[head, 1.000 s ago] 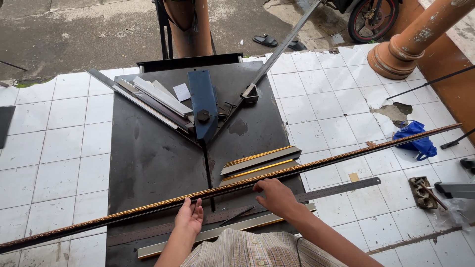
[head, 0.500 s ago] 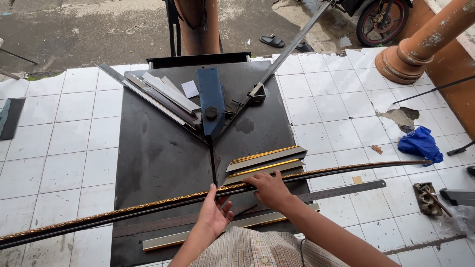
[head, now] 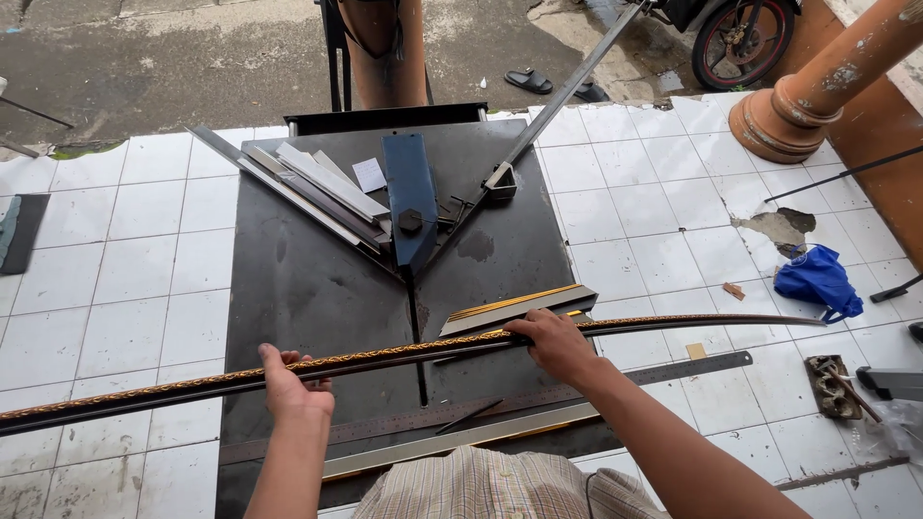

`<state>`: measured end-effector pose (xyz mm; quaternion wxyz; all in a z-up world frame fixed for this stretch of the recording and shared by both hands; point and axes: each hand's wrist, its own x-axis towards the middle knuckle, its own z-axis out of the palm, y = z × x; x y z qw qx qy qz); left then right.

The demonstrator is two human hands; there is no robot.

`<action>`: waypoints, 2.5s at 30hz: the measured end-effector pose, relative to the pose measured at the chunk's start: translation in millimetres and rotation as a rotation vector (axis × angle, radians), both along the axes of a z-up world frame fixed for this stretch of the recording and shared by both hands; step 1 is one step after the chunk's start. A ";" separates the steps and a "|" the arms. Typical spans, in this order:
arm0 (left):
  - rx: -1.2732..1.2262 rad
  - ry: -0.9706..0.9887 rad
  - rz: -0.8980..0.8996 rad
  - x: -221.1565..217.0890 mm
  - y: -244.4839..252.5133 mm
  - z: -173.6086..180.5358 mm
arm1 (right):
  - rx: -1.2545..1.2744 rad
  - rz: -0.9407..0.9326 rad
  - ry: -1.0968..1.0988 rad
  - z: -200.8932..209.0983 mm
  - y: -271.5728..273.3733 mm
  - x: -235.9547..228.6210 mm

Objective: The person uses a miter saw to cut several short pieces from a long ornate moulding. They repeatedly position the moulding, lower the saw blade to cut, then remove and stack the cut pieces on the table.

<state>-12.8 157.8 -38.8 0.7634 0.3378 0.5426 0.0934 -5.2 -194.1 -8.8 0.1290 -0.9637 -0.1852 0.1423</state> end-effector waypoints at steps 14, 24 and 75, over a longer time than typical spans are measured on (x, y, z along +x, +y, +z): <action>0.014 -0.111 -0.068 5.9 56.7 28.6 | -0.393 -0.250 -0.122 -22.2 -93.8 54.5; -0.276 -0.148 -0.366 24.5 -22.2 21.0 | -0.490 -0.337 0.002 -65.4 -131.9 102.1; 0.217 -0.348 -0.372 37.1 -35.3 76.2 | 0.025 -0.151 -0.309 -27.0 -37.3 54.3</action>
